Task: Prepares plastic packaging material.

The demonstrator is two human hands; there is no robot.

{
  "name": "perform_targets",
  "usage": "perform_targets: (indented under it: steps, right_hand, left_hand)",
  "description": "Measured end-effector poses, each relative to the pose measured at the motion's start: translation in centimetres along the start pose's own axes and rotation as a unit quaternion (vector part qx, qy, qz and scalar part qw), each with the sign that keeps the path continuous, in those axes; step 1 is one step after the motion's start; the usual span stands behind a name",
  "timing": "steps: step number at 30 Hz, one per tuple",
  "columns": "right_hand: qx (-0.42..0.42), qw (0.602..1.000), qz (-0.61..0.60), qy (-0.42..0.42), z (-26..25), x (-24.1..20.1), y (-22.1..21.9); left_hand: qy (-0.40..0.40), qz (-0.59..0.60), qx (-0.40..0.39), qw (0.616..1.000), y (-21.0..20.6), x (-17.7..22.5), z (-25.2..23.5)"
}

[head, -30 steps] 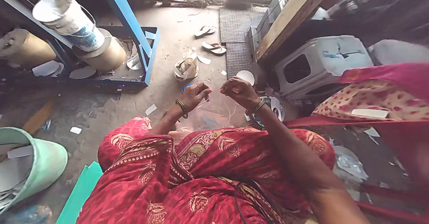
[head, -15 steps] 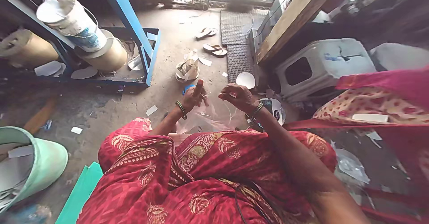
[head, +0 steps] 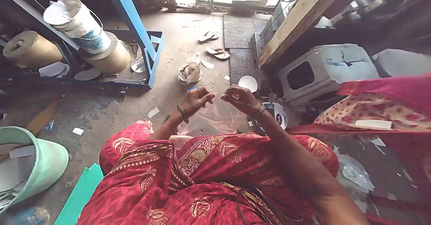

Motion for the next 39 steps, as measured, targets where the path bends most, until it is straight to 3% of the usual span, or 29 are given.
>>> perform_targets:
  steps: [5,9,12,15,20,29,33,37,39]
  right_hand:
    - [0.039,0.992,0.115,0.018,0.5,-2.2,-0.1]
    - [0.125,0.969,0.205,0.058,0.6,-6.3,0.6]
    - [0.107,0.993,0.039,0.007,0.5,-6.2,-1.5]
    - [0.114,0.986,-0.113,-0.040,1.1,-4.2,-2.9]
    - [0.145,0.976,-0.157,-0.050,1.2,-3.2,-2.0]
    - [0.161,0.976,-0.141,-0.040,1.4,-2.5,-1.2]
    - [0.187,0.968,-0.153,-0.065,1.6,-1.9,-0.8]
    - [0.258,0.939,-0.193,-0.125,2.2,0.5,1.0]
    - [0.273,0.926,-0.214,-0.146,2.3,1.4,1.4]
  left_hand:
    - [-0.026,-0.129,0.088,0.987,0.4,0.6,0.5]
    - [0.014,-0.138,0.162,0.977,1.6,-0.2,0.2]
    - [0.029,-0.077,0.165,0.983,0.8,-0.7,0.2]
    - [0.039,-0.010,0.102,0.994,-1.3,0.2,1.5]
    - [-0.001,0.072,0.036,0.997,-2.7,2.0,2.1]
    - [0.057,0.196,0.015,0.979,-2.7,0.9,1.9]
    - [0.101,0.182,0.088,0.974,-1.3,0.0,1.6]
    - [0.125,0.171,0.213,0.954,2.6,-2.2,0.5]
    - [0.134,0.158,0.238,0.949,3.6,-2.7,0.3]
Point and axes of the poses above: each hand's wrist, its own z-axis away from the middle knuckle, its own y-axis out of the back of the hand, x = y × z, the point moved 8 cm from there along -z, towards the middle knuckle, and after that the axes turned 7 degrees about y, right-handed, at the moved point
